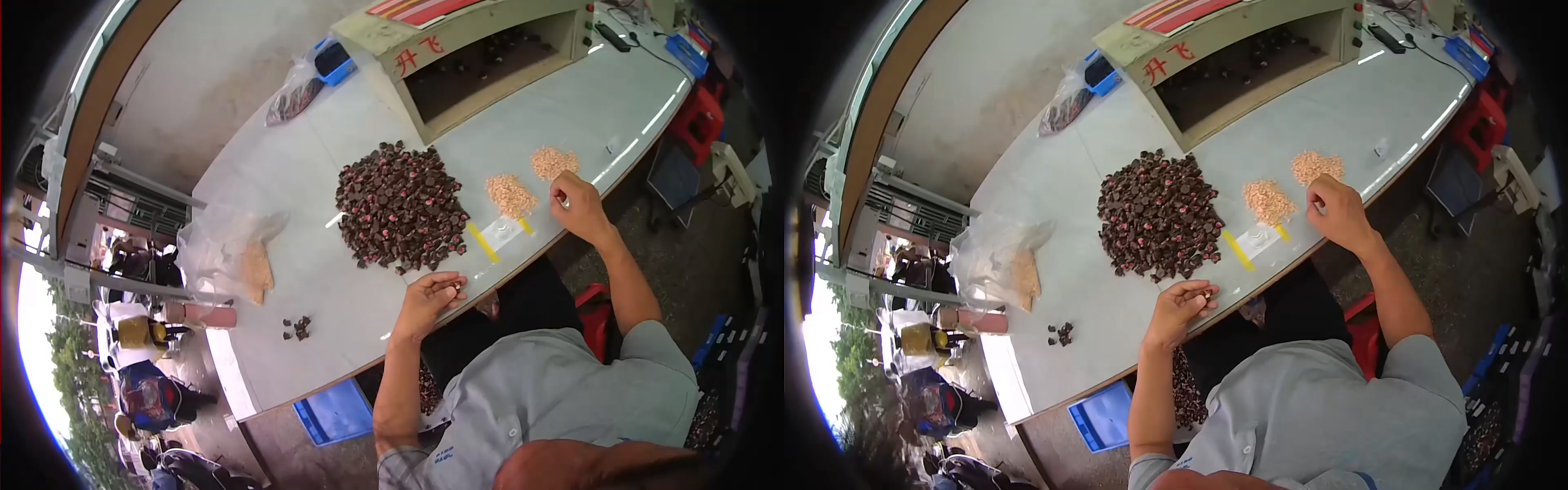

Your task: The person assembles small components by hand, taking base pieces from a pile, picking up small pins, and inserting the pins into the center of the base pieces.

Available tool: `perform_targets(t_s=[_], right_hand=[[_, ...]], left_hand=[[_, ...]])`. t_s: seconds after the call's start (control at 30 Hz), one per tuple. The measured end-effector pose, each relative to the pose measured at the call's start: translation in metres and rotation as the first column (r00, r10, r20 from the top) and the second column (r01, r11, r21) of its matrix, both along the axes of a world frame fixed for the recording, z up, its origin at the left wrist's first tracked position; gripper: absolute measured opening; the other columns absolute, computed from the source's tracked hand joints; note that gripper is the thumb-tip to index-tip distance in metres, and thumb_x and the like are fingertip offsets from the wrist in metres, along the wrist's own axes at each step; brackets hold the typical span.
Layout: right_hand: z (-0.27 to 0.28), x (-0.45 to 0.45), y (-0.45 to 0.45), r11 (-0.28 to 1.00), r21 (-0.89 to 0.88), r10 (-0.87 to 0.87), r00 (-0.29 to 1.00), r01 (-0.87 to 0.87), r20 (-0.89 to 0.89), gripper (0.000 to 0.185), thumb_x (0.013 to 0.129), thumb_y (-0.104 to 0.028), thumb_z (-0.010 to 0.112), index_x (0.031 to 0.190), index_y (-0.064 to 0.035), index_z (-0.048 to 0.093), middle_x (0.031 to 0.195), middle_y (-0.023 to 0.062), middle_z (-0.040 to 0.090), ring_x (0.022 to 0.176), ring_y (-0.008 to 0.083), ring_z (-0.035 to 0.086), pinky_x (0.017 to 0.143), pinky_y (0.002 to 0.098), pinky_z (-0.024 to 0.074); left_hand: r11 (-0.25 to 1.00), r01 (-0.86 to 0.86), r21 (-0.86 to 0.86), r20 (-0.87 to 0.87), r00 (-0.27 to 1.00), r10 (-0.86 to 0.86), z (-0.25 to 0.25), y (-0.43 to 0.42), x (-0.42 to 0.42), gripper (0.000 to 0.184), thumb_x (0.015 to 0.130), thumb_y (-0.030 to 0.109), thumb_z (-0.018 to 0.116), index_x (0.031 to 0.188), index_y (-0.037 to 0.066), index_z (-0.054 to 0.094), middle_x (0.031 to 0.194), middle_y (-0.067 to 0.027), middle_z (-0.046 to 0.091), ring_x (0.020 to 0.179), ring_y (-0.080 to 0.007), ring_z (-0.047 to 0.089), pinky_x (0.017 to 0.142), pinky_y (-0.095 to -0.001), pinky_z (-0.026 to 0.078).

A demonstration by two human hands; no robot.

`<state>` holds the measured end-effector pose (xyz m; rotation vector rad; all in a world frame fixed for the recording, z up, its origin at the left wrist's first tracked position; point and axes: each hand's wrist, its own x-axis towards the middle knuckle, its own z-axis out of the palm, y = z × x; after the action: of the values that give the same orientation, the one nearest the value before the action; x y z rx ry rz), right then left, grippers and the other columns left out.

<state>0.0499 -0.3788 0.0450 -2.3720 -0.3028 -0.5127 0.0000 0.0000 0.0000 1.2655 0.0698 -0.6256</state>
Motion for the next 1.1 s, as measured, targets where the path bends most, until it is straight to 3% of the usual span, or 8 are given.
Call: perform_targets(t_s=[0.17,0.37,0.5,0.7,0.8,0.9,1.1], right_hand=[[0.005,-0.017,0.082,0.882,0.314,0.373,0.928,-0.352,-0.007,0.013,0.081,0.001,0.070,0.087,-0.0034,0.060,0.078,0.0091,0.064,0.065,0.0227,0.063,0.059,0.0316,0.0493],[-0.013,-0.026,0.145,0.792,0.353,0.567,0.814,-0.498,-0.127,0.013,0.085,-0.004,0.071,0.094,-0.0033,0.061,0.081,0.0109,0.067,0.068,0.0256,0.066,0.062,0.0353,0.0514],[-0.015,-0.029,0.158,0.791,0.280,0.590,0.799,-0.543,-0.117,0.011,0.089,-0.007,0.070,0.095,-0.0046,0.062,0.085,0.0118,0.067,0.075,0.0318,0.068,0.067,0.0404,0.0537],[-0.017,-0.039,0.163,0.833,0.057,0.548,0.835,-0.550,0.050,0.008,0.091,-0.006,0.067,0.098,-0.0061,0.062,0.091,0.0117,0.068,0.081,0.0342,0.068,0.069,0.0427,0.0549],[-0.016,-0.038,0.161,0.828,0.210,0.521,0.852,-0.519,0.051,0.010,0.090,-0.007,0.068,0.098,-0.0060,0.063,0.089,0.0114,0.068,0.080,0.0325,0.069,0.068,0.0409,0.0550],[-0.009,-0.032,0.152,0.840,0.251,0.509,0.859,-0.481,-0.058,0.012,0.088,-0.007,0.070,0.098,-0.0061,0.063,0.086,0.0107,0.069,0.075,0.0303,0.070,0.065,0.0399,0.0546],[-0.009,-0.028,0.150,0.802,0.189,0.596,0.778,-0.566,-0.198,0.011,0.085,-0.013,0.072,0.089,-0.0067,0.065,0.071,0.0070,0.067,0.065,0.0269,0.068,0.059,0.0379,0.0513]], left_hand=[[0.996,0.079,0.030,0.000,0.997,-0.079,0.009,0.011,0.006,0.025,0.100,0.002,0.064,0.124,-0.007,0.066,0.123,-0.0157,0.072,0.100,-0.0178,0.073,0.085,-0.0263,0.058],[0.995,0.096,0.005,-0.046,0.994,-0.096,0.013,0.004,0.006,0.022,0.099,0.010,0.070,0.115,-0.006,0.069,0.113,-0.0151,0.074,0.096,-0.0180,0.075,0.081,-0.0240,0.061],[0.994,0.106,-0.002,-0.060,0.993,-0.106,0.009,0.006,0.007,0.023,0.100,0.011,0.071,0.115,-0.006,0.069,0.108,-0.0138,0.074,0.095,-0.0171,0.075,0.080,-0.0228,0.061],[0.997,0.070,0.016,-0.050,0.996,-0.069,0.007,0.001,0.008,0.021,0.099,0.009,0.071,0.114,-0.006,0.069,0.105,-0.0126,0.074,0.094,-0.0169,0.074,0.078,-0.0227,0.061],[0.999,0.040,0.003,-0.041,0.998,-0.040,0.005,0.002,0.007,0.020,0.099,0.009,0.071,0.112,-0.005,0.070,0.105,-0.0126,0.074,0.094,-0.0171,0.074,0.078,-0.0231,0.061],[0.999,0.047,0.004,-0.026,0.999,-0.047,0.005,0.002,0.005,0.019,0.099,0.010,0.072,0.110,-0.005,0.070,0.104,-0.0124,0.074,0.092,-0.0165,0.074,0.076,-0.0232,0.060],[0.993,0.114,0.009,-0.069,0.991,-0.113,0.010,0.002,0.006,0.016,0.098,0.010,0.073,0.106,-0.004,0.071,0.095,-0.0120,0.076,0.081,-0.0120,0.072,0.071,-0.0218,0.058]])
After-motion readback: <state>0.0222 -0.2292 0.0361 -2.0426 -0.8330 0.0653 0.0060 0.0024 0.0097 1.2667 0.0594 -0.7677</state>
